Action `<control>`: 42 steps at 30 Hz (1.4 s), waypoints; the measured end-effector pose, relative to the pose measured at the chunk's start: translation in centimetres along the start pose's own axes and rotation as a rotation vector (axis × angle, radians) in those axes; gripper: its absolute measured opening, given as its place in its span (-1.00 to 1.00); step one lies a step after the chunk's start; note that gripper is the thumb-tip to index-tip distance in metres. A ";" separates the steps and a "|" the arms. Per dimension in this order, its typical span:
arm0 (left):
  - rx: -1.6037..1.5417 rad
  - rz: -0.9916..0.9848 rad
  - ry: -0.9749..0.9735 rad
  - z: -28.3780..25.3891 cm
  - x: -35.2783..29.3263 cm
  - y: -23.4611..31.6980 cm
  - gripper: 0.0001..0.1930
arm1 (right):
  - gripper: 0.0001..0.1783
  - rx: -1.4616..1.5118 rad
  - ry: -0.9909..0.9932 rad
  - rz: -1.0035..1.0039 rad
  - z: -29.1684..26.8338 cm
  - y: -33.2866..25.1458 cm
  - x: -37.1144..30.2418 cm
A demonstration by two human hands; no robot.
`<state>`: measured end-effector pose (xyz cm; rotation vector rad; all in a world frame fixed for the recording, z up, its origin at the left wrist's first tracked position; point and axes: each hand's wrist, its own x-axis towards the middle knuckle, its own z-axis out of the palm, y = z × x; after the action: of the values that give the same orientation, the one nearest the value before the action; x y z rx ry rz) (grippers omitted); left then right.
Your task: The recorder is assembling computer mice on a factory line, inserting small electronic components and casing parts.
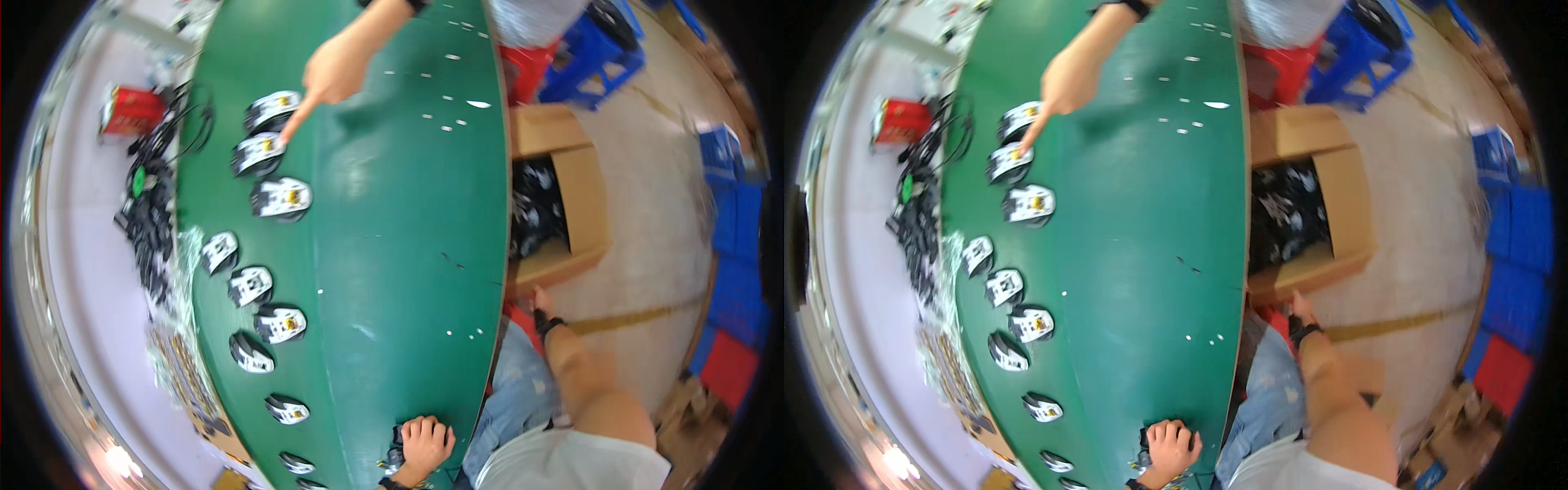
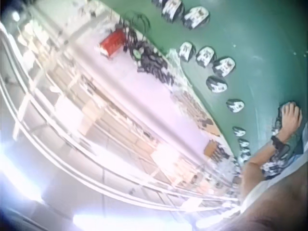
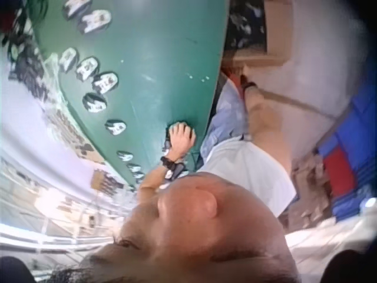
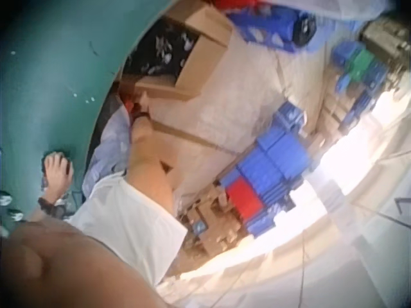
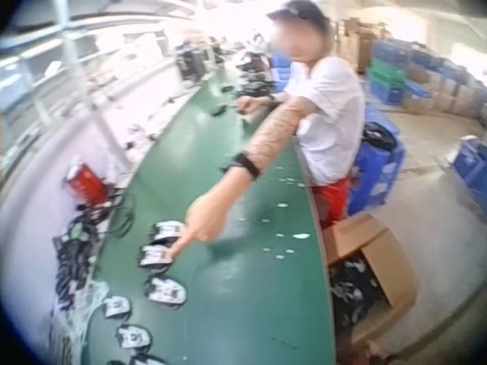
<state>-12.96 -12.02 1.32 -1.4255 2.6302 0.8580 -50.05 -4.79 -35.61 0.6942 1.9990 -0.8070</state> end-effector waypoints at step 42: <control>-0.784 -0.782 -0.335 -8.7 13.6 -4.6 -0.55 | -0.77 -0.239 -0.786 -0.703 -1.1 -23.3 -30.5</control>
<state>-15.28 -28.60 2.89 -1.9692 1.2990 1.8294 -52.50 -24.00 -2.41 -0.4630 1.5287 -1.0066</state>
